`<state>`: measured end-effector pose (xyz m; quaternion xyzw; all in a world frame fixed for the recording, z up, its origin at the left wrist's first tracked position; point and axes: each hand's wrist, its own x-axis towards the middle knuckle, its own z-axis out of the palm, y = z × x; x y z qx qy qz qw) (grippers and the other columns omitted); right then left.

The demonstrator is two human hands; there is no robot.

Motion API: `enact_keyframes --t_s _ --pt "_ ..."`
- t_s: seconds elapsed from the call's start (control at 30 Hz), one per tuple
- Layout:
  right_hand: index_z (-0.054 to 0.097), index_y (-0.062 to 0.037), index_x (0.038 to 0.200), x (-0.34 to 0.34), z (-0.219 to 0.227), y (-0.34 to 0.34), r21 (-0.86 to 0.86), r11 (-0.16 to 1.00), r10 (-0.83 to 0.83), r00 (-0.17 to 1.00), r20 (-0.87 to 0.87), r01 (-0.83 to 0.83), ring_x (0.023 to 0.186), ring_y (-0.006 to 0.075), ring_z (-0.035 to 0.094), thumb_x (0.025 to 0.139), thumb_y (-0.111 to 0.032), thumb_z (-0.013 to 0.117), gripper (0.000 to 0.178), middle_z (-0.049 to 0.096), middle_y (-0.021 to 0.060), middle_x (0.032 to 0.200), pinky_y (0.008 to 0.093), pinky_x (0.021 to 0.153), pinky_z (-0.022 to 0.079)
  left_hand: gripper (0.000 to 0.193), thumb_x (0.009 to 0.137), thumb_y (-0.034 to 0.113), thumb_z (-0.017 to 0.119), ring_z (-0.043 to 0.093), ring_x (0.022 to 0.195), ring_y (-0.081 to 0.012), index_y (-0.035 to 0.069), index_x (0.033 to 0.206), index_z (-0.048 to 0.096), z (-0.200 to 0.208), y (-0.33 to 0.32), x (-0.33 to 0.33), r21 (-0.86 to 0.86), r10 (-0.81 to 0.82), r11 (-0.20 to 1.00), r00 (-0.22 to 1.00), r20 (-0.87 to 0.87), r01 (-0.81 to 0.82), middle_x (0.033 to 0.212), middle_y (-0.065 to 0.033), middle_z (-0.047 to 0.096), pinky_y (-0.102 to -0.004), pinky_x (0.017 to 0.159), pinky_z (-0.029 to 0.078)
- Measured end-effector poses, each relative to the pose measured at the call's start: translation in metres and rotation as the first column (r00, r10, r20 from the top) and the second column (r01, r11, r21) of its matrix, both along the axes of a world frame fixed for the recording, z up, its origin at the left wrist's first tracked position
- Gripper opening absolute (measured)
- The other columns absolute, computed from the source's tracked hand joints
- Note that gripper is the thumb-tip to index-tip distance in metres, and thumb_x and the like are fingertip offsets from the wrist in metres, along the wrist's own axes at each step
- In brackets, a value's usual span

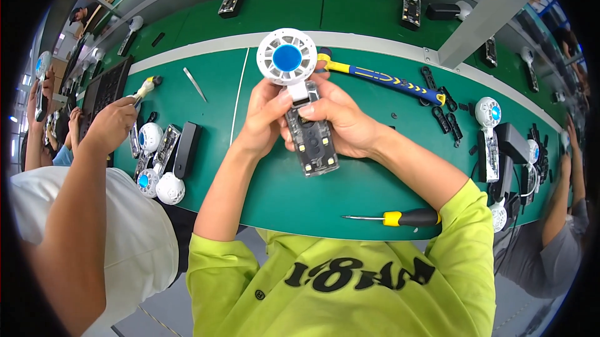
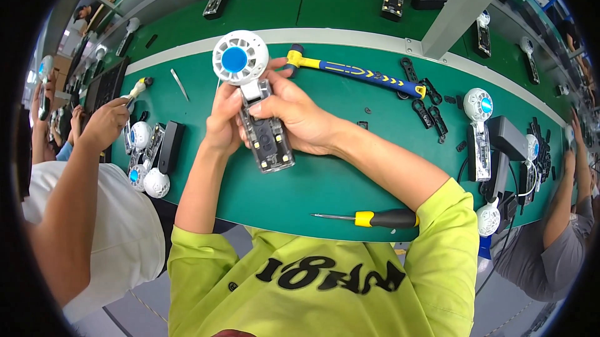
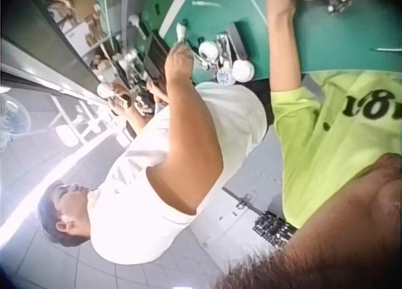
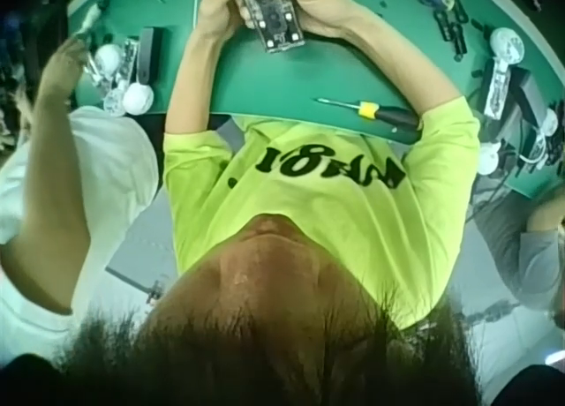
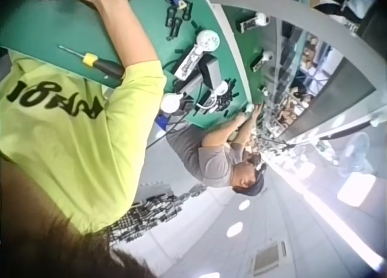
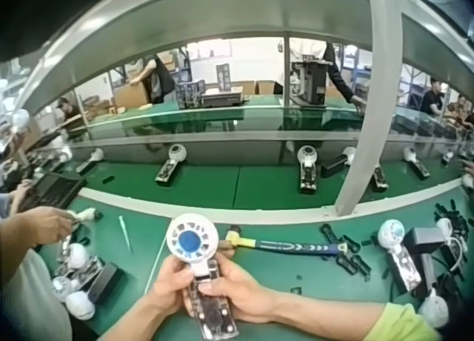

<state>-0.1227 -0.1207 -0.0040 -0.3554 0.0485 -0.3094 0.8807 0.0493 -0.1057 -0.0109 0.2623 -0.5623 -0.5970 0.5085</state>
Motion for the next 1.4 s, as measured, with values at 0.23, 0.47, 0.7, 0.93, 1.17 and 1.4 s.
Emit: enact_keyframes --t_s 0.23,0.47,0.7,0.93,1.17,1.4 --pt "0.033 -0.0037 0.134 0.003 0.004 0.018 -0.069 0.998 -0.024 0.977 -0.212 0.01 0.087 0.0274 0.066 0.091 -0.016 0.059 0.051 0.058 0.0182 0.111 0.039 0.072 0.06 0.053 0.097 0.034 0.056 0.063 0.104 -0.0253 -0.001 0.134 0.041 0.011 0.007 -0.008 0.072 0.311 0.951 0.922 -0.232 -0.302 0.12 -0.0208 0.059 -0.0329 0.082 0.056" --pt "0.035 -0.0035 0.132 0.005 -0.008 0.017 -0.212 0.977 -0.025 0.978 -0.206 -0.02 0.087 0.0256 0.066 0.087 -0.01 0.067 0.056 0.058 0.0164 0.108 0.0335 0.061 0.057 0.054 0.099 0.036 0.05 0.063 0.106 -0.0282 -0.002 0.136 0.036 0.006 0.01 -0.007 0.091 0.074 0.994 0.966 -0.248 -0.053 0.116 -0.0256 0.06 -0.0368 0.085 0.055" --pt "0.036 -0.0031 0.131 0.003 -0.003 0.017 -0.118 0.991 0.045 0.985 -0.167 -0.065 0.083 0.0235 0.065 0.084 -0.007 0.069 0.057 0.058 0.015 0.103 0.0295 0.056 0.053 0.059 0.093 0.031 0.057 0.065 0.101 -0.0283 -0.002 0.137 0.035 0.011 0.012 -0.001 0.037 0.001 0.999 0.996 -0.087 0.002 0.113 -0.0252 0.062 -0.0383 0.086 0.055" --pt "0.041 -0.0026 0.129 -0.008 -0.002 0.009 -0.203 0.977 0.001 0.951 -0.31 -0.067 0.084 0.0215 0.064 0.086 -0.01 0.068 0.051 0.059 0.0139 0.103 0.029 0.062 0.054 0.058 0.088 0.026 0.064 0.065 0.101 -0.0276 -0.002 0.134 0.04 0.009 0.011 0.0 0.071 0.079 0.995 0.996 -0.029 -0.077 0.112 -0.0247 0.063 -0.0403 0.088 0.054" --pt "0.05 0.0002 0.122 -0.051 0.011 -0.049 -0.938 -0.177 -0.901 0.432 0.033 -0.297 0.084 0.0318 0.064 0.091 -0.025 0.063 0.042 0.063 0.0179 0.098 0.0399 0.067 0.053 0.047 0.084 0.008 0.069 0.066 0.099 -0.0274 -0.001 0.124 0.047 0.001 -0.011 0.019 0.19 0.471 0.878 0.865 -0.173 -0.439 0.109 -0.0211 0.065 -0.0408 0.088 0.054" --pt "0.051 -0.0012 0.101 -0.055 -0.017 -0.063 -0.728 -0.035 -0.991 0.117 -0.063 -0.684 0.071 0.0383 0.059 0.097 -0.025 0.052 0.025 0.061 0.0182 0.08 0.0458 0.062 0.046 0.043 0.081 0.006 0.073 0.065 0.098 -0.0284 0.0 0.116 0.048 -0.02 -0.032 0.023 0.375 0.629 0.776 0.665 -0.403 -0.507 0.101 -0.0119 0.065 -0.0403 0.083 0.054"
